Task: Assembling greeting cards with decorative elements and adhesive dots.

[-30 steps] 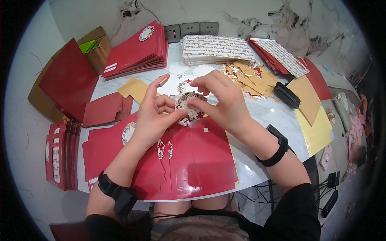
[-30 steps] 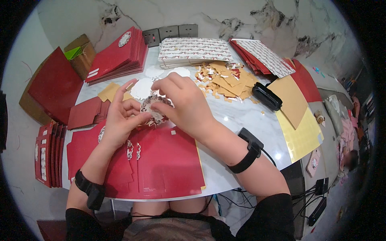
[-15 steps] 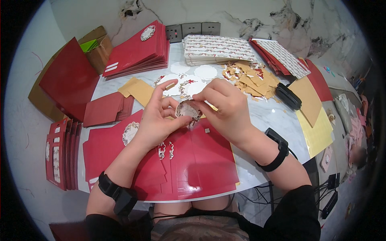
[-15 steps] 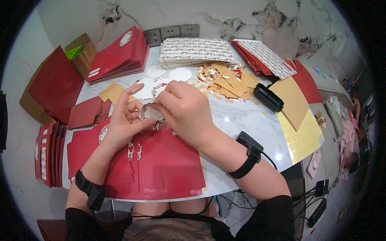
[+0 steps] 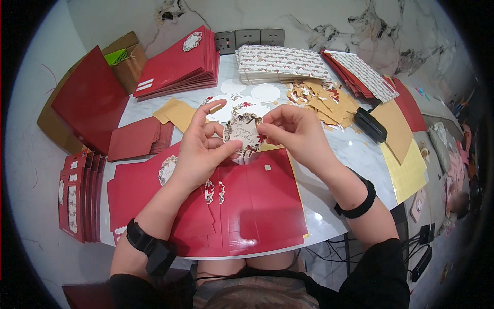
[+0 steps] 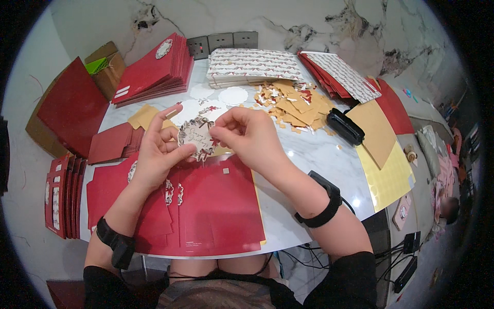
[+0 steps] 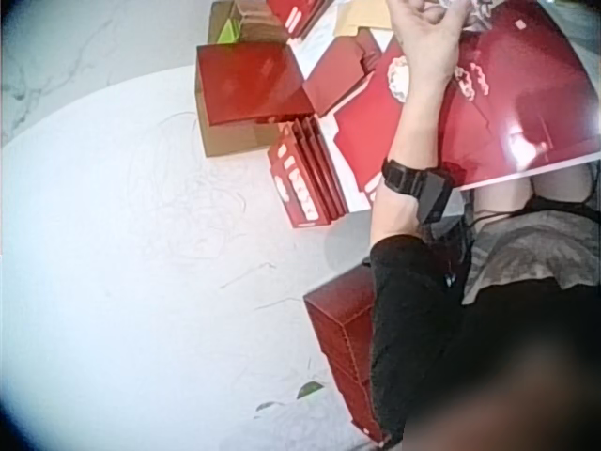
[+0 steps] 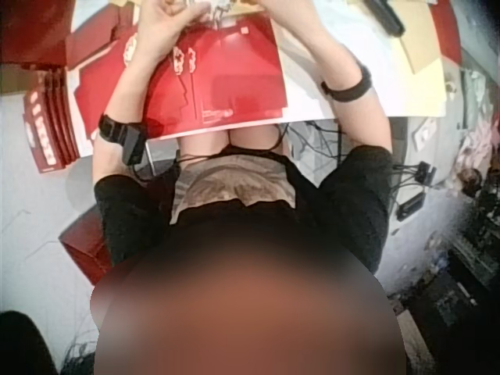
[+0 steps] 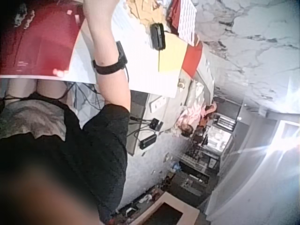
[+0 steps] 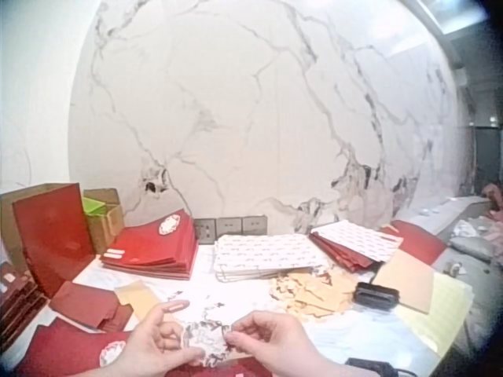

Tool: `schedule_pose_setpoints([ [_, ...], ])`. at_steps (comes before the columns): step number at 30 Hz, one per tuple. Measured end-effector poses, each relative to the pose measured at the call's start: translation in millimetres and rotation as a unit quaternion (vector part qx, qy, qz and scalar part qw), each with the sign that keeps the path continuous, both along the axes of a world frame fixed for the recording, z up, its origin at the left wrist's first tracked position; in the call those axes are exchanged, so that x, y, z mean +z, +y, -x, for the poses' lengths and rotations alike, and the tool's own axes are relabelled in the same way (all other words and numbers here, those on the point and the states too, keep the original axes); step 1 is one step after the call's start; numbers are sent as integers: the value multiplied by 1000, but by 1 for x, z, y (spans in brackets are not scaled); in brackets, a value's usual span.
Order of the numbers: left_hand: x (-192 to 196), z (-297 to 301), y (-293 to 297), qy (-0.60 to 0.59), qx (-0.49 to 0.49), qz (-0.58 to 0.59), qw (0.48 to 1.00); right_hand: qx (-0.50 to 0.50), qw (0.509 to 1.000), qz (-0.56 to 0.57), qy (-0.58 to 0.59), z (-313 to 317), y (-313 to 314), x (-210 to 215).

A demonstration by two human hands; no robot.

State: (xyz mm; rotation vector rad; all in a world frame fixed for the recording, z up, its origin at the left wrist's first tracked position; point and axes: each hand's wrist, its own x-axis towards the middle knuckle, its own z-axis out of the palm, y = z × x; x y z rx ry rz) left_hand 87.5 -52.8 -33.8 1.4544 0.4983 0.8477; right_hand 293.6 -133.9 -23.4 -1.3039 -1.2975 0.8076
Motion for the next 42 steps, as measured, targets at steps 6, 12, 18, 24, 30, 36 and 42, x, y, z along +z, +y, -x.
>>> schedule_pose_setpoints([
  [6,1,4,2,-23,-35,50,998,159,962,220,26,-36,-13,31],
  [12,3,4,-2,67,-34,-17,997,222,915,293,-168,-23,-19,29],
  [18,-4,2,-4,204,-80,-243,945,132,917,276,-256,-24,-16,25],
  [24,-1,3,-8,204,-126,-259,936,118,920,288,-238,-23,-14,20],
  [30,-1,1,-12,204,-146,-302,920,116,922,277,-244,-23,-13,20],
  [36,2,-1,-13,229,-136,-391,881,109,923,283,-236,-23,-11,18],
  [42,5,-4,-19,246,-137,-432,857,99,915,281,-272,-25,-9,15],
])
